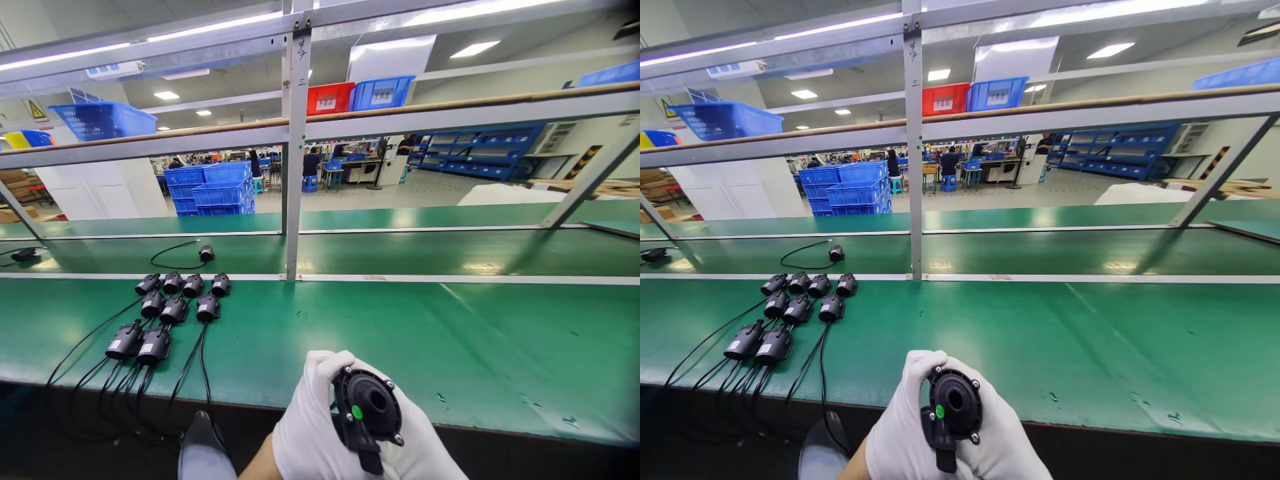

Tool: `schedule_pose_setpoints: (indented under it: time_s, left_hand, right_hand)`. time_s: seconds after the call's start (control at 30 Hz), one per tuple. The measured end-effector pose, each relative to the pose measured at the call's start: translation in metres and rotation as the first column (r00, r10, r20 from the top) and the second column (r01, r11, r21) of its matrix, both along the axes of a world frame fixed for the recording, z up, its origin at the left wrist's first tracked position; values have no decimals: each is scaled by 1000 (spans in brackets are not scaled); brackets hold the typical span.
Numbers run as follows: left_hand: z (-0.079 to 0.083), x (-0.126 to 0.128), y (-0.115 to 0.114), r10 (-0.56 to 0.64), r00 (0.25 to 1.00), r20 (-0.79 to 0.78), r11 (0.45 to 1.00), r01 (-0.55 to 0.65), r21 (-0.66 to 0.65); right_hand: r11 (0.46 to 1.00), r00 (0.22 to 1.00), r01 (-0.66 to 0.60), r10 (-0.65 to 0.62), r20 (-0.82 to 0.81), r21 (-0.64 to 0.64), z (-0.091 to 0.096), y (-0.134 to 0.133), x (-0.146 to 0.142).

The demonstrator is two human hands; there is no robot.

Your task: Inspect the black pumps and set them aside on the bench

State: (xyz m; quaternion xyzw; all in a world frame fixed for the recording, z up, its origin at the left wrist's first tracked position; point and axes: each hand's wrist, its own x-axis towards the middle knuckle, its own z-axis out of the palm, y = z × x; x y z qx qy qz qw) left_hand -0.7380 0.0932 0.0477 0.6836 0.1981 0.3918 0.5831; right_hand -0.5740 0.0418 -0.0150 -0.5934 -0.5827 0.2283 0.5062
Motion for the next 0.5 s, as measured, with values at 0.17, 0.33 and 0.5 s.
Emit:
schedule_pose_setpoints:
  time_s: [0.17,0.33,0.5]
  left_hand:
    - [-2,-14,13,-139,989,40,972,144,-187]
    - [-43,-3,24,93,955,281,868,60,-492]
    - [-75,2,4,52,977,207,686,116,-719]
  right_hand:
    - [994,999,-26,23,30,106,11,-6,5]
    - [989,1000,-13,14,-10,146,12,2,9]
    - [991,999,-45,46,-7,128,26,3,15]
